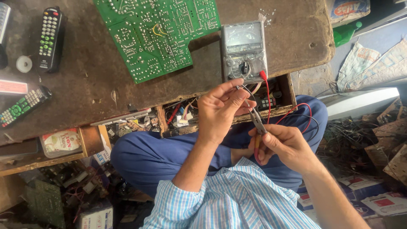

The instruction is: The person tests a small electronic component using a multimeter, then uses pliers to bend its leads. They then use a soldering iron to work on a green circuit board, flipping it over to inspect the other side.

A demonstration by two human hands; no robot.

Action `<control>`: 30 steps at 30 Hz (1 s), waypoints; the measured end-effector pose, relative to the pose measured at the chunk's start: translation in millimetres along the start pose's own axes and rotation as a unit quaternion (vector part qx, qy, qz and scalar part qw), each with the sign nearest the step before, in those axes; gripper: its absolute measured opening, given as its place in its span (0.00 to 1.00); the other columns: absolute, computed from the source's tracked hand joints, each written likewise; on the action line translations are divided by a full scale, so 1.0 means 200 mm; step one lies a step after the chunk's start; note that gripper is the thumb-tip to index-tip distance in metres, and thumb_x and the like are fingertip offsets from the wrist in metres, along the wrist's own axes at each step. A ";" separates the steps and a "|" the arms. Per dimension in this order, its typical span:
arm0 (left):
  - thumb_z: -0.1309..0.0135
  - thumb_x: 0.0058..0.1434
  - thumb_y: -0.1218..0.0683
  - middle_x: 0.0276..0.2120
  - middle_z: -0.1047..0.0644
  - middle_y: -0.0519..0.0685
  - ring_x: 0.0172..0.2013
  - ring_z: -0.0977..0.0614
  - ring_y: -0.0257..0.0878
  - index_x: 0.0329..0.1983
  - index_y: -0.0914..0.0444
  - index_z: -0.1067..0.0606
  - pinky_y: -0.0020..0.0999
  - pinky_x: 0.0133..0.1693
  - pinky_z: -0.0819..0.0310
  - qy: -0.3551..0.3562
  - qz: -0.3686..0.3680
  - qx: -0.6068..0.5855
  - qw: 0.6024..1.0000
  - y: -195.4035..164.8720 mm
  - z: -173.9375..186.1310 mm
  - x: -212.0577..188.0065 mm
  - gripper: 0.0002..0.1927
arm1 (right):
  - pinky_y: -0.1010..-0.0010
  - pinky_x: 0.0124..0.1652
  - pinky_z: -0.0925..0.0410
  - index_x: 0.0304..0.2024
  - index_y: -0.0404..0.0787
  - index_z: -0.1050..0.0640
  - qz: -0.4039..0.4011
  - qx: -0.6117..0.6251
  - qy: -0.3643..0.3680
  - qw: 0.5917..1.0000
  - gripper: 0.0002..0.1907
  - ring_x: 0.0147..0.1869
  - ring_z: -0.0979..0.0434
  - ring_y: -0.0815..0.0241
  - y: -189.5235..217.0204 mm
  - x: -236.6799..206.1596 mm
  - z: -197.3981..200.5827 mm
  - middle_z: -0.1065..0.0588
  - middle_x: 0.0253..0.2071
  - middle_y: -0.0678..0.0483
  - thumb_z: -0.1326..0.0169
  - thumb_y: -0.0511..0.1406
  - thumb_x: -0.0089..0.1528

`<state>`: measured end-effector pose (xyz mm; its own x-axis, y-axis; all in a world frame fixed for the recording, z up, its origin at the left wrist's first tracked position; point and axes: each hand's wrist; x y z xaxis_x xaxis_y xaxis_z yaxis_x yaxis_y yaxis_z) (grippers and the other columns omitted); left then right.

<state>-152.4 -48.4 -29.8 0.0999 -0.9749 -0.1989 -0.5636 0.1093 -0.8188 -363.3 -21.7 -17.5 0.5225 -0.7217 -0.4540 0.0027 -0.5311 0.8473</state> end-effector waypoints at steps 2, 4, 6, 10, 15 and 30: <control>0.43 0.67 0.60 0.38 0.18 0.57 0.37 0.13 0.46 0.58 0.72 0.25 0.37 0.40 0.13 -0.027 0.026 -0.046 0.998 0.01 0.00 0.01 0.17 | 0.71 0.31 0.22 0.53 0.26 0.23 0.005 -0.004 0.000 1.000 0.24 0.32 0.19 0.64 0.00 0.01 0.00 0.20 0.35 0.46 0.50 0.42 0.67; 0.43 0.68 0.60 0.38 0.19 0.56 0.37 0.13 0.46 0.57 0.72 0.25 0.37 0.40 0.13 -0.054 0.045 -0.074 0.995 0.02 0.01 0.02 0.16 | 0.71 0.30 0.23 0.53 0.26 0.23 0.012 0.009 0.000 1.000 0.24 0.31 0.18 0.63 -0.01 0.01 0.00 0.19 0.36 0.46 0.50 0.42 0.67; 0.44 0.68 0.59 0.38 0.19 0.56 0.38 0.14 0.46 0.57 0.71 0.25 0.38 0.40 0.13 -0.079 0.061 -0.086 0.991 0.02 0.03 0.03 0.16 | 0.72 0.29 0.23 0.53 0.26 0.24 0.018 0.031 -0.009 0.999 0.23 0.31 0.19 0.63 -0.01 0.01 0.02 0.19 0.37 0.45 0.50 0.41 0.68; 0.46 0.70 0.58 0.40 0.20 0.55 0.41 0.14 0.47 0.58 0.69 0.26 0.38 0.42 0.14 -0.083 0.049 -0.120 0.988 0.02 0.07 0.04 0.16 | 0.73 0.29 0.25 0.53 0.27 0.24 0.034 0.099 -0.048 0.993 0.20 0.30 0.20 0.63 -0.05 0.00 0.05 0.20 0.38 0.43 0.50 0.40 0.70; 0.45 0.70 0.58 0.40 0.19 0.54 0.42 0.14 0.49 0.58 0.69 0.26 0.39 0.44 0.14 -0.097 0.021 -0.096 0.990 0.00 0.15 0.01 0.16 | 0.76 0.30 0.25 0.54 0.27 0.25 0.062 0.174 -0.071 0.980 0.17 0.32 0.20 0.64 -0.10 0.00 0.12 0.20 0.39 0.42 0.52 0.37 0.73; 0.46 0.72 0.59 0.46 0.18 0.53 0.50 0.16 0.40 0.63 0.68 0.26 0.35 0.54 0.19 0.006 -0.070 0.083 0.994 -0.10 0.30 -0.03 0.17 | 0.85 0.20 0.38 0.69 0.29 0.33 0.058 0.343 0.017 0.937 0.23 0.32 0.29 0.64 -0.08 0.00 0.10 0.25 0.48 0.39 0.54 0.36 0.74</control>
<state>-92.3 -33.0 -44.2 0.1568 -0.9850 -0.0719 -0.4021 0.0028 -0.9156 -380.5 -22.4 -35.8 0.5119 -0.7843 -0.3505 -0.5988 -0.6184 0.5090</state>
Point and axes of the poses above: each hand's wrist, its own x-axis towards the middle knuckle, its own z-axis out of the back of the hand, y = z × x
